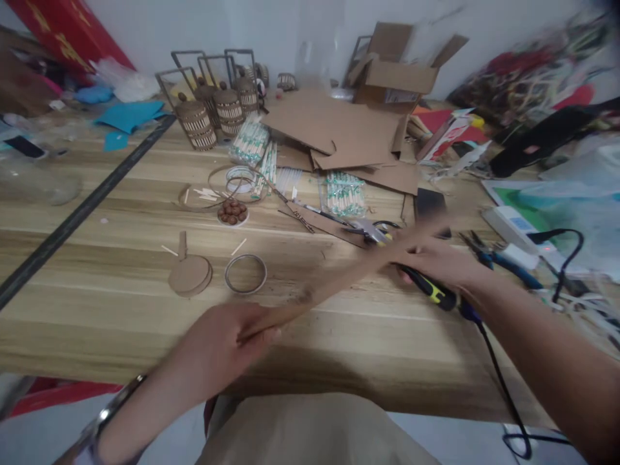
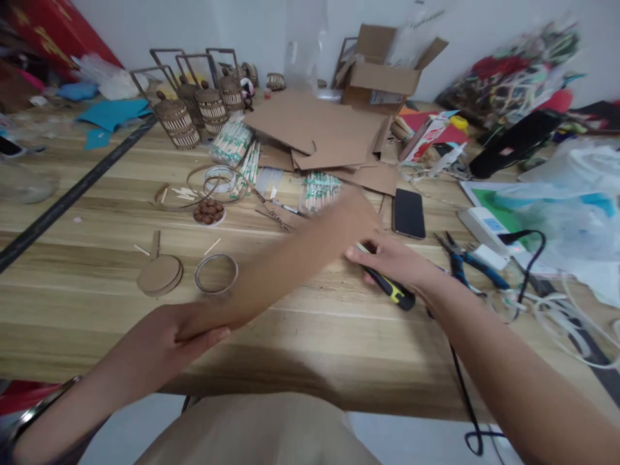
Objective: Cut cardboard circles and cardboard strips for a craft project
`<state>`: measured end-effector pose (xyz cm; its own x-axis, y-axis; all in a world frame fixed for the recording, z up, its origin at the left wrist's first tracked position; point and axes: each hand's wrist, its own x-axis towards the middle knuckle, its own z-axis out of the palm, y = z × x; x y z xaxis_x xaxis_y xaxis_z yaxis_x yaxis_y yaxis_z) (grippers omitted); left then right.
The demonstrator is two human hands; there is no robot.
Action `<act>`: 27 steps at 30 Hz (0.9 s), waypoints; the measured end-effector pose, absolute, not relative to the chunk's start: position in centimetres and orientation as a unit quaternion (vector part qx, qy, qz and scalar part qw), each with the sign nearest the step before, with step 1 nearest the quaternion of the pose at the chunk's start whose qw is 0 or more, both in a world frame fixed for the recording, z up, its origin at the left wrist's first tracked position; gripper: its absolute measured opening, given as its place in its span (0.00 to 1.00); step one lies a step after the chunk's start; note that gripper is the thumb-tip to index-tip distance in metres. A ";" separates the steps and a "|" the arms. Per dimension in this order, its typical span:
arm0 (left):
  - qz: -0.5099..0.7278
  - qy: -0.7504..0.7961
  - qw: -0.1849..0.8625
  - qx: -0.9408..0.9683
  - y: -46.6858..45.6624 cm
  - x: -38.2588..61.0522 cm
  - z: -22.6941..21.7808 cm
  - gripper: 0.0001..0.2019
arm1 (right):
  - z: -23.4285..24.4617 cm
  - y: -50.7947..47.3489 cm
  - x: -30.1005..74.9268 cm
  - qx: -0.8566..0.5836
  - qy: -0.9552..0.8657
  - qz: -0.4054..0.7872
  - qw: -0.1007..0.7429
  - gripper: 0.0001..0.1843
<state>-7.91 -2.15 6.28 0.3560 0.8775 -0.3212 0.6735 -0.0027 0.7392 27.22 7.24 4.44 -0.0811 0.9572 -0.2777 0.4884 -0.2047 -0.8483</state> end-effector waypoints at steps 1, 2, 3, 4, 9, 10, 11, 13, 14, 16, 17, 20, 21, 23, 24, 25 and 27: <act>0.158 0.569 0.500 0.633 -1.6 -7.9 6.2 0.15 | 4.2 6.4 27.0 -0.619 -0.522 0.522 0.268 0.23; 0.204 0.571 0.557 0.567 -1.1 -7.7 5.8 0.17 | 3.8 5.5 26.3 -0.604 -0.443 0.594 0.293 0.28; 0.251 0.567 0.602 0.503 -0.7 -7.4 5.4 0.20 | 3.4 4.6 25.4 -0.594 -0.418 0.615 0.306 0.32; 0.285 0.560 0.639 0.445 -0.5 -7.0 4.8 0.23 | 3.0 3.6 24.2 -0.583 -0.403 0.633 0.313 0.33; 0.288 0.527 0.735 0.315 -0.5 -5.2 2.6 0.32 | 1.7 1.3 18.5 -0.466 -0.268 0.734 0.415 0.28; 0.284 0.522 0.742 0.310 -0.7 -5.0 2.4 0.33 | 1.6 1.3 17.8 -0.459 -0.254 0.733 0.434 0.26; 0.283 0.519 0.747 0.305 -0.9 -4.8 2.3 0.34 | 1.6 1.4 17.3 -0.454 -0.241 0.731 0.448 0.25; 0.278 0.517 0.755 0.291 -1.3 -4.6 2.1 0.35 | 1.6 1.7 16.9 -0.447 -0.223 0.732 0.463 0.23; 0.276 0.515 0.761 0.283 -1.4 -4.5 2.0 0.36 | 1.5 1.8 16.8 -0.446 -0.218 0.734 0.463 0.22; 0.273 0.504 0.774 0.268 -1.7 -4.6 1.8 0.38 | 1.3 1.9 16.9 -0.449 -0.213 0.737 0.458 0.20; 0.273 0.497 0.781 0.260 -1.7 -4.6 1.6 0.39 | 1.2 1.9 16.9 -0.450 -0.209 0.739 0.456 0.20; 0.274 0.485 0.796 0.237 -1.8 -4.7 1.1 0.40 | 0.9 1.8 17.0 -0.446 -0.194 0.749 0.450 0.17; 0.273 0.483 0.798 0.233 -1.8 -4.7 1.0 0.40 | 0.8 1.7 17.0 -0.444 -0.188 0.753 0.448 0.16; 0.275 0.483 0.797 0.237 -1.7 -4.7 0.9 0.40 | 0.8 1.8 17.0 -0.440 -0.177 0.760 0.445 0.16; 0.276 0.484 0.793 0.246 -1.6 -4.7 0.9 0.40 | 0.9 1.9 17.0 -0.439 -0.172 0.763 0.443 0.16; 0.276 0.484 0.789 0.257 -1.6 -4.8 0.9 0.39 | 1.0 2.0 17.1 -0.439 -0.167 0.765 0.441 0.16; 0.269 0.487 0.780 0.288 -1.4 -4.9 1.1 0.38 | 1.3 2.5 17.3 -0.440 -0.163 0.764 0.442 0.16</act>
